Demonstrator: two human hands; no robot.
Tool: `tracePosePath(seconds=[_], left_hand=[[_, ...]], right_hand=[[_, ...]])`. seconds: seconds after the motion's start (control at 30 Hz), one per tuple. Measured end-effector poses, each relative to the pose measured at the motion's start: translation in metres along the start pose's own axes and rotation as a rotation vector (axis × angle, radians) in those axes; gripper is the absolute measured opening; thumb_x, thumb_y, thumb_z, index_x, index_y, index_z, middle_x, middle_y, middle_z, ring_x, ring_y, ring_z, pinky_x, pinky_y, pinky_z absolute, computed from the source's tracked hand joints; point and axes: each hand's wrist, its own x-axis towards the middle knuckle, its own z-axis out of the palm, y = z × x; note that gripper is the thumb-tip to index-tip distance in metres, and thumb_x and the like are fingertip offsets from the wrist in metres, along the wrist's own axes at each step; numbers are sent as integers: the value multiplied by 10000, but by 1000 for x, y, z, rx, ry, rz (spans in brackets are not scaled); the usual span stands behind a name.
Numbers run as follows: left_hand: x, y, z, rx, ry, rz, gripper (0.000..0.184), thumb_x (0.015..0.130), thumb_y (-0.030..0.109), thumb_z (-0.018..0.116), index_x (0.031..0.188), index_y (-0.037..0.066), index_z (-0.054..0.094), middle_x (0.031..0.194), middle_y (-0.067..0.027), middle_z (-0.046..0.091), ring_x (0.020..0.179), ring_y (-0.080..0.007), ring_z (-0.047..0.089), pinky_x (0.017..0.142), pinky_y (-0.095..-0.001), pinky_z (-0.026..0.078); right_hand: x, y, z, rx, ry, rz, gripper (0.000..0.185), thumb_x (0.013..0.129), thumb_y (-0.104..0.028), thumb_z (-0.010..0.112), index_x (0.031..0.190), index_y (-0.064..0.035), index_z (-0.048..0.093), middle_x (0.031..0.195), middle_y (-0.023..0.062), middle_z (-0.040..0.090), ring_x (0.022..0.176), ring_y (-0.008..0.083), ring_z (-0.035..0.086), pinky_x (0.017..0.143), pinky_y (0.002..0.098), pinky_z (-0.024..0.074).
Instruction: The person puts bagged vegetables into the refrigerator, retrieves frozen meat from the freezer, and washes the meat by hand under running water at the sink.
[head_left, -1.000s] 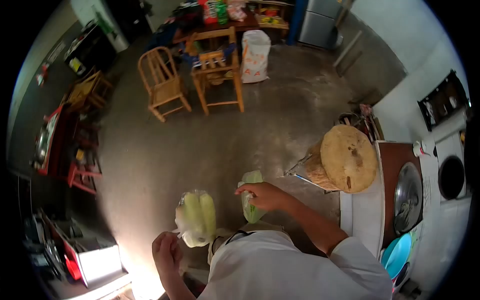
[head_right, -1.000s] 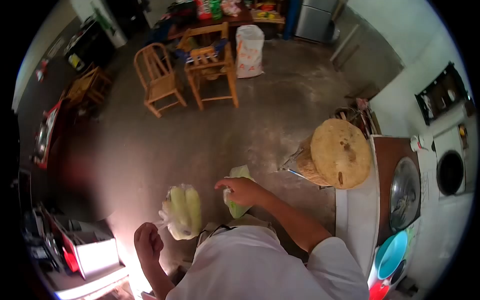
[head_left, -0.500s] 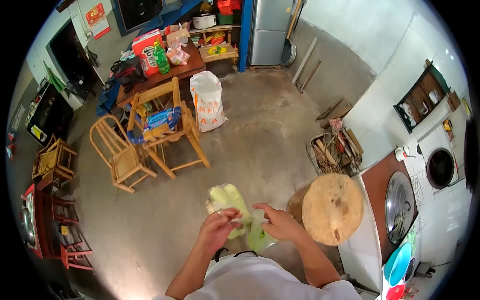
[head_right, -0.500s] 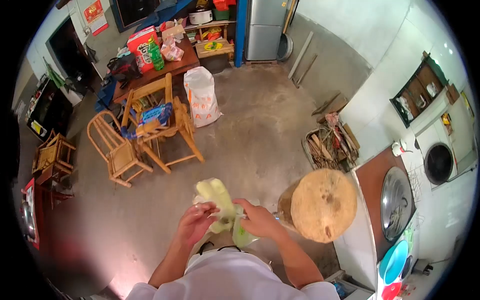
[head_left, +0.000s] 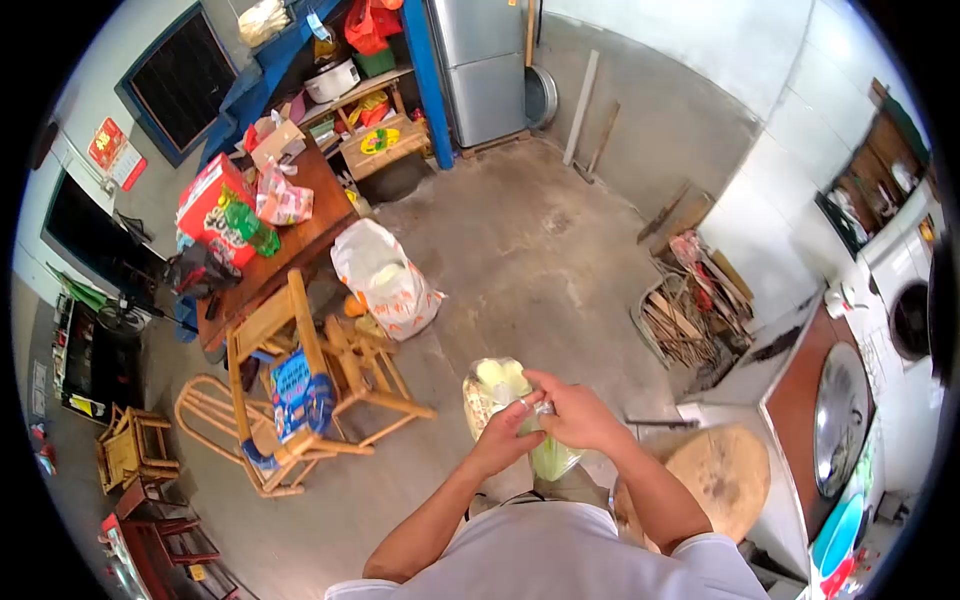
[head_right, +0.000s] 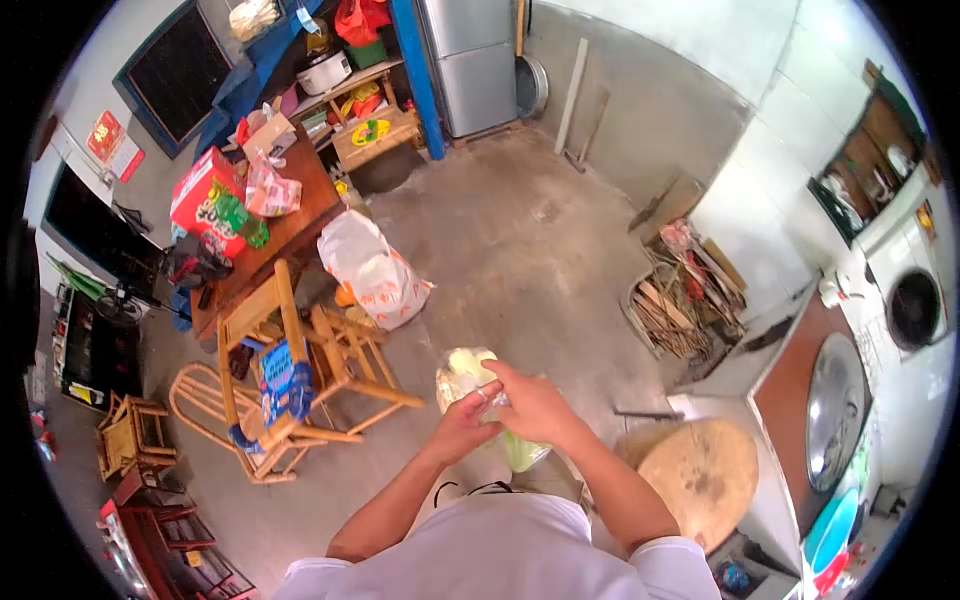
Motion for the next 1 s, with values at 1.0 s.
tracePosePath(seconds=[1.0], left_hand=[[648, 288, -315, -324, 408, -3, 133, 867, 106, 597, 860, -11, 659, 641, 20, 522, 607, -72, 421, 584, -229, 337]], right_hand=[[671, 177, -395, 302, 246, -103, 346, 871, -80, 601, 1213, -42, 570, 964, 49, 628, 717, 100, 554, 687, 270, 486]])
